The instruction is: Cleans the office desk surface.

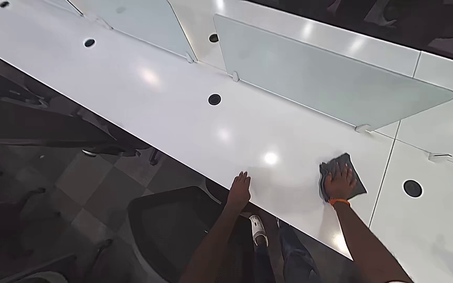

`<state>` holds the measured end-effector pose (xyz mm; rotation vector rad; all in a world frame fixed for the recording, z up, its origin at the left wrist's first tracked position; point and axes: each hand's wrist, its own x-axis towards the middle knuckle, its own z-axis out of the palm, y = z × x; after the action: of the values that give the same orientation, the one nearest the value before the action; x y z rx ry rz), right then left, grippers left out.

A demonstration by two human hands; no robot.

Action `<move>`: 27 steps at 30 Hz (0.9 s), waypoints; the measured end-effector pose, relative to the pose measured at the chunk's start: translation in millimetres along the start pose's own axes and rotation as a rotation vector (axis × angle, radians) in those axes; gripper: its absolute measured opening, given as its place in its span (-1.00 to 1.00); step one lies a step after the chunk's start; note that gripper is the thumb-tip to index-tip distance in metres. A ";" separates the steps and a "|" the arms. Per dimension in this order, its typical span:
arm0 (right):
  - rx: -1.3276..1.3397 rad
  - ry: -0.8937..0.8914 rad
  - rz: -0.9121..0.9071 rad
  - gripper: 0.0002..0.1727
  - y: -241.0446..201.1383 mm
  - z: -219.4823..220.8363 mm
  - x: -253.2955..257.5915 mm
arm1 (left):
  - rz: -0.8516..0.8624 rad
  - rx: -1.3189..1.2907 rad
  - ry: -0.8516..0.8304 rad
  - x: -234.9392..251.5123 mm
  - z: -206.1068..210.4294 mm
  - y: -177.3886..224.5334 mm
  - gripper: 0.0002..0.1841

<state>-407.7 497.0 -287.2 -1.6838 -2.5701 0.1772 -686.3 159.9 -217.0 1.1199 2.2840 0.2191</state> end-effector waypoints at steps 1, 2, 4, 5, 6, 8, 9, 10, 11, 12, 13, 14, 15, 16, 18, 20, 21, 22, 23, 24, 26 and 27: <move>0.009 0.013 0.050 -0.23 3.0 -0.4 -23.7 | -0.014 -0.016 0.024 -25.1 -12.4 -4.1 -0.51; 0.021 0.024 0.106 -0.22 1.0 0.6 -47.9 | -0.026 -0.028 0.077 -54.4 -24.9 -9.1 -0.55; 0.058 0.038 0.217 -0.22 -26.7 4.3 -83.0 | -0.058 -0.045 0.219 -114.6 -51.0 -21.4 -0.59; 0.083 0.041 0.250 -0.23 -51.2 7.0 -97.3 | -0.093 -0.064 0.264 -146.1 -60.6 -28.4 -0.61; 0.113 0.043 0.256 -0.23 -81.7 10.4 -109.4 | -0.132 -0.079 0.306 -177.3 -66.1 -35.9 -0.62; 0.169 -0.004 0.155 -0.21 -156.2 15.6 -129.0 | -0.191 -0.098 0.375 -232.5 -62.3 -53.4 -0.62; 0.198 -0.033 0.048 -0.22 -195.1 19.7 -138.5 | -0.219 -0.099 0.377 -255.9 -56.8 -59.7 -0.61; 0.216 -0.069 -0.091 -0.22 -230.1 24.8 -147.3 | -0.235 -0.080 0.385 -275.1 -48.5 -63.9 -0.60; 0.224 -0.127 -0.241 -0.24 -259.1 29.4 -157.7 | -0.244 -0.042 0.396 -292.5 -38.9 -65.9 -0.59; 0.219 -0.187 -0.383 -0.26 -279.9 34.0 -166.2 | -0.242 -0.016 0.408 -305.6 -31.2 -64.4 -0.58; 0.204 -0.267 -0.507 -0.24 -290.8 35.3 -171.9 | -0.240 0.000 0.421 -313.9 -25.7 -60.4 -0.58; 0.189 -0.348 -0.614 -0.20 -291.1 32.7 -175.1 | -0.236 0.003 0.429 -318.8 -21.6 -55.4 -0.58; 0.171 -0.424 -0.716 -0.15 -281.9 27.9 -175.6 | -0.229 0.021 0.446 -320.1 -17.6 -49.9 -0.59; 0.156 -0.477 -0.817 -0.10 -269.0 23.5 -171.7 | -0.228 0.049 0.462 -316.9 -15.2 -46.8 -0.59; 0.124 -0.557 -0.969 0.04 -226.0 14.8 -172.7 | -0.264 0.104 0.427 -315.7 -14.3 -44.0 -0.56; 0.080 -0.570 -0.994 0.16 -175.6 4.5 -177.5 | -0.277 0.116 0.361 -312.7 -19.3 -48.3 -0.56; 0.051 -0.568 -0.961 0.18 -150.1 -4.3 -183.0 | -0.275 0.112 0.327 -311.9 -22.6 -50.2 -0.56; 0.018 -0.561 -0.910 0.19 -124.4 -13.9 -190.5 | -0.274 0.113 0.304 -310.5 -24.8 -51.9 -0.57; -0.008 -0.551 -0.856 0.18 -97.6 -23.9 -200.7 | -0.271 0.113 0.293 -309.1 -25.5 -53.1 -0.58; -0.042 -0.545 -0.800 0.12 -69.5 -31.6 -215.0 | -0.266 0.112 0.289 -309.5 -25.7 -54.3 -0.60; -0.100 -0.564 -0.688 -0.01 -13.3 -47.9 -248.5 | -0.257 0.107 0.279 -314.4 -26.7 -55.3 -0.60; -0.127 -0.596 -0.630 -0.05 11.9 -56.5 -261.1 | -0.254 0.104 0.276 -315.1 -29.6 -55.2 -0.60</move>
<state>-285.9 265.8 -230.2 -0.8355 -3.4591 0.5505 -589.0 -113.6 -79.2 0.8810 2.6833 0.1638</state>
